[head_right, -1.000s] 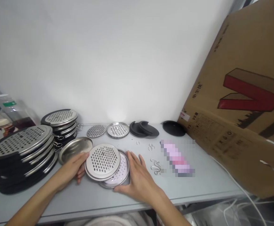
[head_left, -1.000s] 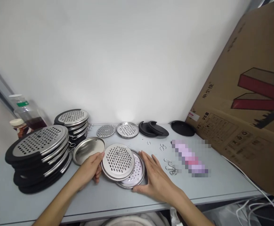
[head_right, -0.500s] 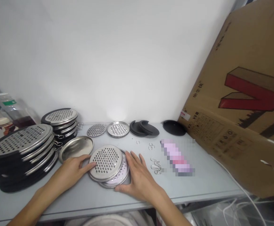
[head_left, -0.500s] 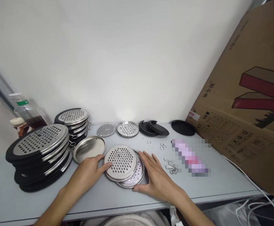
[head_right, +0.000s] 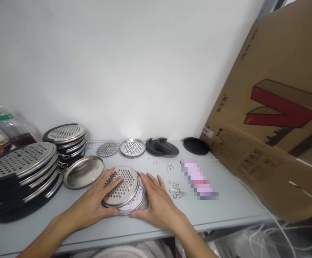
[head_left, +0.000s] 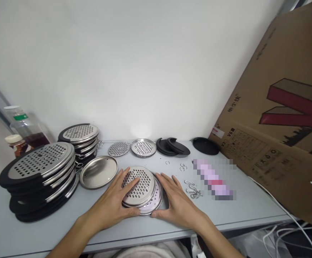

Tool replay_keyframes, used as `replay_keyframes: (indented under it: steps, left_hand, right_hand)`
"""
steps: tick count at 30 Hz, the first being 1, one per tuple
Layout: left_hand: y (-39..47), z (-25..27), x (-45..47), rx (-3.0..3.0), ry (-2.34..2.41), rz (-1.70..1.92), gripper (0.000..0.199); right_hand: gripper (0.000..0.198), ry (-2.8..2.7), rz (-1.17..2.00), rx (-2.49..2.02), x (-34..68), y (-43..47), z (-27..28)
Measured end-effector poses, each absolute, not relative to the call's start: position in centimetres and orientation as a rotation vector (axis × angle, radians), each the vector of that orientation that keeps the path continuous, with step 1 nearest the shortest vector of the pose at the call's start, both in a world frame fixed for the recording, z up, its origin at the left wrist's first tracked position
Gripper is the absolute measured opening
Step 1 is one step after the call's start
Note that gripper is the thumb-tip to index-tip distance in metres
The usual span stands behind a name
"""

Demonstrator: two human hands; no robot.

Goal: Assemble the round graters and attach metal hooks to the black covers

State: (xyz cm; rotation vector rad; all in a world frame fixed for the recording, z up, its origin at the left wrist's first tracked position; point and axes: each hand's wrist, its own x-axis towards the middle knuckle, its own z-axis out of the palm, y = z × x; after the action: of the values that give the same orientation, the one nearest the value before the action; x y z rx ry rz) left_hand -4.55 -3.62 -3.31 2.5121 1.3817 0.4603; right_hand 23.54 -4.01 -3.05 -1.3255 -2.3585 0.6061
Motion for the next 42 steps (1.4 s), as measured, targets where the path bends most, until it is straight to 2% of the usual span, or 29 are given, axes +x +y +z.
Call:
replay_keyframes:
  steps: [19, 24, 28, 34, 42]
  left_hand:
    - [-3.7, -2.4, -3.9, 2.440, 1.477, 0.499, 0.070]
    - [-3.6, -2.3, -3.8, 2.456, 1.454, 0.590, 0.072]
    - [-3.4, -2.2, -3.8, 2.377, 1.521, 0.684, 0.053]
    - [-3.6, -2.4, -3.5, 2.410, 1.526, 0.565, 0.073]
    - [-3.4, -2.4, -3.7, 2.351, 1.559, 0.680, 0.062]
  right_hand:
    - [0.125, -2.312, 0.572, -1.305, 23.5, -4.0, -3.7]
    - [0.124, -2.310, 0.559, -1.307, 23.5, -4.0, -3.9]
    - [0.126, -2.308, 0.565, -1.318, 23.5, -4.0, -3.9]
    - [0.124, -2.316, 0.559, -1.318, 23.3, -4.0, -3.5]
    - [0.121, -2.344, 0.584, -1.304, 23.2, -4.2, -3.1]
